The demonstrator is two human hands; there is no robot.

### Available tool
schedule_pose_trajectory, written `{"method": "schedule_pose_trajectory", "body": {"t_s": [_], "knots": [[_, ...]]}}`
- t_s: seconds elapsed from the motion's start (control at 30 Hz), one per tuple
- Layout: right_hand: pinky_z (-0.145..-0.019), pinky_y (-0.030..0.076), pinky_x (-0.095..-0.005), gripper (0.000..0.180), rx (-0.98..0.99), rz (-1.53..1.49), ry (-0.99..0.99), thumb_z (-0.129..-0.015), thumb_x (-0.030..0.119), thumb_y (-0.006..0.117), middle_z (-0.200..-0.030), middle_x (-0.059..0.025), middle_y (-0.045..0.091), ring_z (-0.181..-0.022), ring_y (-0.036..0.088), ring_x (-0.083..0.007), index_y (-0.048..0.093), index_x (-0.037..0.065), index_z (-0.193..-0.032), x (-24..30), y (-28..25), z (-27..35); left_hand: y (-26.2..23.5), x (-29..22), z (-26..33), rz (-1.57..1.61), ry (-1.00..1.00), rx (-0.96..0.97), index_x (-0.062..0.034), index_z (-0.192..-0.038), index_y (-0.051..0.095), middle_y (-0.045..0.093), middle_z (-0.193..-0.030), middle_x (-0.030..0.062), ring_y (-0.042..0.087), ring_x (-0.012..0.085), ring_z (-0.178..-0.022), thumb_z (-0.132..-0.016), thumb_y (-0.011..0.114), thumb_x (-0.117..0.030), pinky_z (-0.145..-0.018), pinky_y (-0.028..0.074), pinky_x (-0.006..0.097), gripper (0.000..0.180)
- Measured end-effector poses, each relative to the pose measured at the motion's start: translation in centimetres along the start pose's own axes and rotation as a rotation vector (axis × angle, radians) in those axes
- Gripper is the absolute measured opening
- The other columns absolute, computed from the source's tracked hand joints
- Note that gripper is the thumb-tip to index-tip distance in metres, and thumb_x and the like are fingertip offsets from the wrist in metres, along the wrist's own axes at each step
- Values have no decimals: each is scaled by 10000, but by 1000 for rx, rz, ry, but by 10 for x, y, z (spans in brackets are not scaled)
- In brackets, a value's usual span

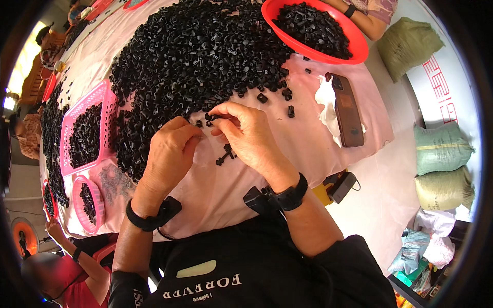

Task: Sorting and inspecting small black plastic shoe components on a table.

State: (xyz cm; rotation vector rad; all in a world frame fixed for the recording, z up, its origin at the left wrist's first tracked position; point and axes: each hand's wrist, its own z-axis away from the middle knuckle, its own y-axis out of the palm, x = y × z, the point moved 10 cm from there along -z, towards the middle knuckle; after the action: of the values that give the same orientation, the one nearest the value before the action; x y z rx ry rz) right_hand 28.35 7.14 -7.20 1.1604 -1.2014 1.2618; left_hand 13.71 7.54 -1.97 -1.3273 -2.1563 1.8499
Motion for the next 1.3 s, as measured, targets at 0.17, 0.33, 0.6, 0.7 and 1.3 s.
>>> {"method": "schedule_pose_trajectory", "body": {"t_s": [0.17, 0.33, 0.6, 0.7, 1.3], "knots": [[-745, 622, -270, 200, 31, -36, 41, -1038, 5, 604, -1021, -91, 766, -853, 748, -137, 707, -17, -1208, -4, 4, 1, 1, -4, 0, -63, 21, 2, 11, -950, 683, 654, -888, 140, 681, 364, -828, -821, 672, 98, -724, 558, 440, 157], [-750, 621, -268, 200, 19, 13, 6, -1035, 6, 612, -1005, -90, 767, -852, 743, -131, 706, -21, -1209, -3, 2, 0, -6, -10, -3, -122, 77, -42, 33, -969, 602, 650, -883, 152, 663, 410, -853, -835, 640, 118, -774, 548, 459, 164], [-672, 568, -272, 146, 50, 106, -103, -964, 17, 695, -840, -108, 775, -752, 748, -130, 747, -7, -1099, 11, 10, 3, -21, -7, -9, 252, -56, -114, 28, -1050, 666, 693, -902, 160, 710, 297, -779, -925, 634, 99, -687, 543, 355, 148], [-729, 586, -257, 164, 98, 147, -75, -1002, 16, 676, -955, -58, 770, -841, 741, -107, 734, -35, -1147, 11, 12, 3, -24, -18, -10, 246, -26, -141, 23, -1061, 688, 696, -900, 153, 715, 279, -762, -931, 632, 100, -670, 541, 344, 161], [-687, 592, -252, 147, 116, 9, 46, -1025, 44, 655, -934, -57, 763, -850, 763, -127, 712, -37, -1134, 5, 14, 5, -20, -17, -10, 274, -71, -135, 21, -1045, 696, 706, -916, 158, 725, 306, -783, -932, 650, 82, -684, 569, 363, 136]]}}
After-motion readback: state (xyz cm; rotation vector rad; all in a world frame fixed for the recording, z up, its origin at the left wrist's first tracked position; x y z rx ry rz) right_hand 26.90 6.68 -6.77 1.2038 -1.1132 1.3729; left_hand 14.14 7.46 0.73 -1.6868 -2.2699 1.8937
